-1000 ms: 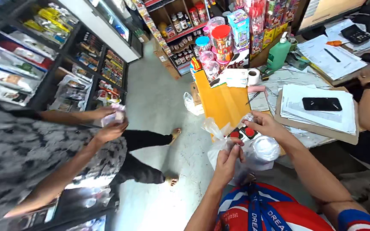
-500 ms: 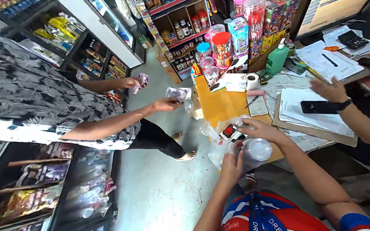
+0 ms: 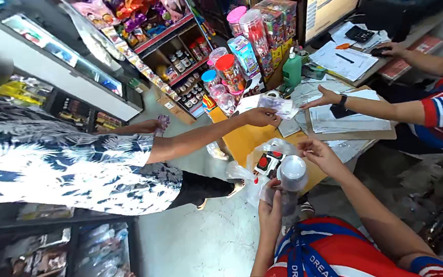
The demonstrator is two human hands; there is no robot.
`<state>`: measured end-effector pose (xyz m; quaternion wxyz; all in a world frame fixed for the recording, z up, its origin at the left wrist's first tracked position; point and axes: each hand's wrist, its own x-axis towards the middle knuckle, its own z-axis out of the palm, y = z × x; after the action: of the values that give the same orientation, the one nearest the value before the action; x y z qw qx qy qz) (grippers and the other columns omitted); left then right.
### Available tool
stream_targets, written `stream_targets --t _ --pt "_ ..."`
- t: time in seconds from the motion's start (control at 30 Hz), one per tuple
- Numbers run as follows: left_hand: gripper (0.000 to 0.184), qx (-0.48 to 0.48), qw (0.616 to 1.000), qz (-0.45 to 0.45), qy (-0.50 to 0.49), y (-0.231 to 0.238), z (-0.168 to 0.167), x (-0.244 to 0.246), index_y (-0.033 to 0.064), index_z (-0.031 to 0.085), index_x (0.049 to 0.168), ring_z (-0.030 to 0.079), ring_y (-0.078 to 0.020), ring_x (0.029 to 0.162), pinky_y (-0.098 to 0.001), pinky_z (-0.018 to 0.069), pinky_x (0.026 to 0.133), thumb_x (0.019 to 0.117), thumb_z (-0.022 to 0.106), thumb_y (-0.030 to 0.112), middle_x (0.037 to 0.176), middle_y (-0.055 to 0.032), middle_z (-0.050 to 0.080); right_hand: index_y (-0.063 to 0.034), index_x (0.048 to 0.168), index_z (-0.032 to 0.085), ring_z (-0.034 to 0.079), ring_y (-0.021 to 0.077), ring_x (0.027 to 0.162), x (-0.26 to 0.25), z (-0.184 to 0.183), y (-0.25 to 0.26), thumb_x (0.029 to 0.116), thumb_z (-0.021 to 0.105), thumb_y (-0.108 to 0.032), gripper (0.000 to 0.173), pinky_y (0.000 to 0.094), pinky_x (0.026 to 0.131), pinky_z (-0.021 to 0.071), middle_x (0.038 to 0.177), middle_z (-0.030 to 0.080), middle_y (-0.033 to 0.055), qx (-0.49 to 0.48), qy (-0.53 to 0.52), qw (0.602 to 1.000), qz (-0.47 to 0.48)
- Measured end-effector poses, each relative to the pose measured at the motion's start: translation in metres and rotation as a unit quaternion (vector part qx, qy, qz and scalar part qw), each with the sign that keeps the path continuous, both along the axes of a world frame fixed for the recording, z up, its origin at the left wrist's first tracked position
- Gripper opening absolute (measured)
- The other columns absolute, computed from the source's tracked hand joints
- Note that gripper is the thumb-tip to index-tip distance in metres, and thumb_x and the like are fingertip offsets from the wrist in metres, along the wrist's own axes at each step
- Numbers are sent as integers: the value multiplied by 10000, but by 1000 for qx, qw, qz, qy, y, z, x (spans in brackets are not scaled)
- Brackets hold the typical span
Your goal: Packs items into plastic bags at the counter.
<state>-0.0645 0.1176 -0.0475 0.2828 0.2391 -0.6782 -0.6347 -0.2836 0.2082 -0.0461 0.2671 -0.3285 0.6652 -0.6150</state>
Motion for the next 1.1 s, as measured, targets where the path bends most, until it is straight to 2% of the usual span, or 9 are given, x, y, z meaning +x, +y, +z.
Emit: stream_targets --t 0.17,0.27,0.33,0.4,0.5,0.67,0.9,1.0,1.1 --pt "329 -12 999 32 3 -9 1 24 -144 539 1268 646 -45 1074 -231 528 968 1004 476 41 1195 -116 669 104 1301 551 690 183 1000 15 -26 12 982 476 68 329 340 912 581 1191 642 188 62 -41 996 -51" --pt "311 -7 998 53 -13 -14 2 38 -148 549 1238 647 -35 1090 -214 529 960 1004 489 47 1207 -126 673 84 1331 555 657 286 1136 18 -38 16 983 472 60 359 400 982 540 1324 606 242 151 14 986 -72" --pt "308 -14 998 55 -27 -19 1 45 -151 567 1206 644 -42 1107 -217 516 981 998 501 67 1202 -140 680 68 1433 476 565 380 1279 22 -41 17 957 515 62 478 458 1056 485 1446 502 287 218 43 974 -33" --pt "318 -36 997 54 -46 -22 -4 53 -152 597 1183 644 -56 1094 -232 504 990 985 518 84 1175 -159 689 60 1528 364 485 456 1352 31 -46 16 926 603 45 647 529 1114 426 1510 412 327 280 60 957 33" --pt "312 -85 993 48 -60 -23 -17 64 -145 624 1123 636 -99 1078 -266 497 992 970 526 109 1110 -182 678 51 1571 272 458 435 1391 50 -53 12 939 631 26 727 506 1147 401 1555 356 316 329 61 939 76" --pt "322 -167 984 45 -39 -18 -28 80 -117 661 1159 622 -189 1199 -315 492 1042 979 537 120 1218 -223 665 45 1527 367 525 420 1322 66 -57 8 959 568 54 602 491 1104 446 1468 452 312 340 87 936 3" --pt "356 -170 984 28 -54 -16 -40 97 -119 644 1224 584 -244 1279 -335 483 1060 964 559 108 1335 -272 605 56 1473 441 591 415 1230 67 -103 21 968 497 86 509 516 1072 462 1355 566 291 357 66 931 -26" --pt "367 -166 985 21 -47 -13 -42 101 -123 624 1250 572 -256 1296 -354 485 1060 963 555 95 1349 -278 594 45 1446 478 602 397 1216 73 -113 29 982 486 74 465 502 1056 481 1381 550 276 356 63 931 -44" --pt "387 -174 983 26 -50 -10 -45 100 -124 609 1268 584 -274 1273 -376 498 1033 955 557 98 1359 -288 586 26 1474 461 532 419 1316 82 -118 33 959 558 33 523 515 1097 453 1461 478 286 379 66 923 -23"
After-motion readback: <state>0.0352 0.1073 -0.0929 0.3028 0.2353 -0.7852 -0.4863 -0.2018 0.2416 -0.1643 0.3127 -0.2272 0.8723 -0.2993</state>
